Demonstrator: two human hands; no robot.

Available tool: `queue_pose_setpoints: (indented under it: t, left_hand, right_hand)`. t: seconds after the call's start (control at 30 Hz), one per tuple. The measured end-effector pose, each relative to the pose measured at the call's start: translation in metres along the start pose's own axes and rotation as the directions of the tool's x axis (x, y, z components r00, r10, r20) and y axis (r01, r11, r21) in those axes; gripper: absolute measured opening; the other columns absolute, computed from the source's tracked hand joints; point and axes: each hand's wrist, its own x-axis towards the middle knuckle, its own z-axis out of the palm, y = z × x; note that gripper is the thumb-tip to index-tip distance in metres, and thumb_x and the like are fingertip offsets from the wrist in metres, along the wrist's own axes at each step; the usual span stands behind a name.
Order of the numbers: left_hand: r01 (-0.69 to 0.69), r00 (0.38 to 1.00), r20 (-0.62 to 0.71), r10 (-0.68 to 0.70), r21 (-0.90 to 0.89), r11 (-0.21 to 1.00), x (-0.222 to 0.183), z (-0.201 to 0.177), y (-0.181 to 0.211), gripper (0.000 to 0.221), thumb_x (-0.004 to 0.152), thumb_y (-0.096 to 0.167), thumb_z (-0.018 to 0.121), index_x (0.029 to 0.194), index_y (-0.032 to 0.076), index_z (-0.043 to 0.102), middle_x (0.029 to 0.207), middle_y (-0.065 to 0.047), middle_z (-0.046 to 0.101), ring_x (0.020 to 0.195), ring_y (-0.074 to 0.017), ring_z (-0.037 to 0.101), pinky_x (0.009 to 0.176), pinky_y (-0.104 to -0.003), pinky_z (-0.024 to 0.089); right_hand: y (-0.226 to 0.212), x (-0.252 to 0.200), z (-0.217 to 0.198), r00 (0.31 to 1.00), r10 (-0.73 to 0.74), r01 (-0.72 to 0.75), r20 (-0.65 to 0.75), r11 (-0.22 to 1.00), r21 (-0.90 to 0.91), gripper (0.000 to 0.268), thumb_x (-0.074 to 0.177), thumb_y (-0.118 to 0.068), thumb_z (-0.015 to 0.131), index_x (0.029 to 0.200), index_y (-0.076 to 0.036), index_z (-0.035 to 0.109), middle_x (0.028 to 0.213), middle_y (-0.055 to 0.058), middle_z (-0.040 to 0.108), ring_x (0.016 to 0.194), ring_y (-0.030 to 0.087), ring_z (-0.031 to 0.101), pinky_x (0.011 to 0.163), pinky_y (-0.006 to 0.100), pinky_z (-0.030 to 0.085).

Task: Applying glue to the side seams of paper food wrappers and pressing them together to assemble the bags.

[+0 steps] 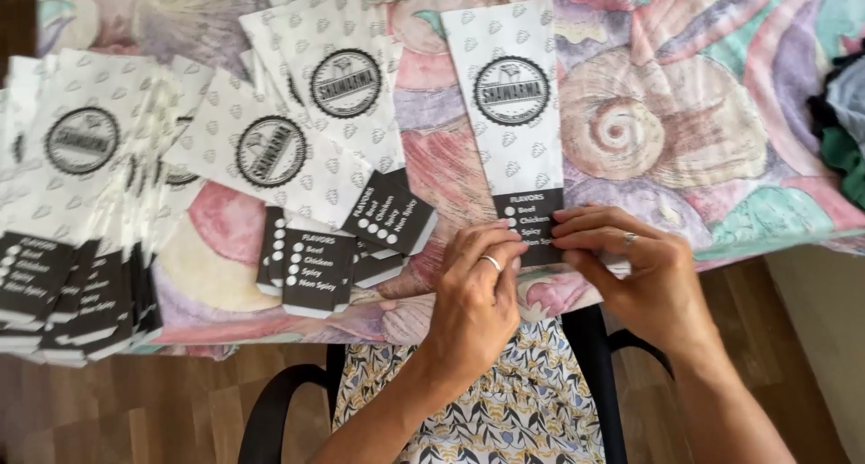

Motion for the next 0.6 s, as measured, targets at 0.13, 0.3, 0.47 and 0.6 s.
queue_pose_setpoints:
  t: [0.13, 0.3, 0.47, 0.6]
  left_hand:
    - [-0.091, 0.996, 0.031, 0.088, 0.082, 0.992, -0.014, 0.007, -0.009, 0.032, 0.084, -0.01, 0.079, 0.115, -0.009, 0.069, 0.12, -0.023, 0.068, 0.12, -0.035, 0.062, 0.115, -0.046, 0.047]
    - [-0.031, 0.985, -0.148, 0.093, 0.377, 0.926, 0.001, -0.037, -0.007, 0.028, 0.095, 0.0, 0.069, 0.122, 0.001, 0.063, 0.129, -0.016, 0.063, 0.126, -0.0355, 0.055, 0.107, -0.049, 0.046]
    - [0.129, 0.991, -0.109, -0.078, 0.616, 0.777, 0.005, -0.033, -0.036, 0.06, 0.095, 0.004, 0.07, 0.15, 0.009, 0.046, 0.145, -0.017, 0.064, 0.141, -0.038, 0.053, 0.116, -0.054, 0.04]
    - [-0.077, 0.978, 0.207, 0.022, 0.26, 0.963, 0.011, -0.005, -0.003, 0.063, 0.082, -0.014, 0.069, 0.142, -0.003, 0.05, 0.142, -0.024, 0.06, 0.139, -0.0451, 0.05, 0.12, -0.056, 0.039]
  right_hand:
    - [0.003, 0.0, 0.006, 0.987, -0.16, 0.159, 0.004, 0.977, -0.139, 0.024, 0.092, 0.011, 0.066, 0.112, 0.0, 0.073, 0.121, 0.016, 0.072, 0.128, 0.037, 0.063, 0.111, 0.047, 0.054]
    - [0.015, -0.009, 0.016, 0.979, -0.202, 0.201, 0.025, 0.945, -0.257, 0.027, 0.096, -0.006, 0.067, 0.123, 0.001, 0.068, 0.13, 0.017, 0.069, 0.132, 0.039, 0.061, 0.118, 0.055, 0.045]
    - [0.033, -0.016, -0.04, 0.997, -0.071, 0.057, -0.033, 0.946, -0.318, 0.035, 0.088, 0.012, 0.068, 0.122, 0.002, 0.07, 0.13, 0.02, 0.07, 0.134, 0.038, 0.059, 0.123, 0.052, 0.044]
    - [0.043, -0.026, -0.069, 0.98, -0.012, -0.083, -0.198, 0.882, -0.463, 0.03, 0.098, 0.018, 0.055, 0.114, 0.002, 0.075, 0.129, 0.016, 0.071, 0.137, 0.035, 0.062, 0.121, 0.047, 0.047]
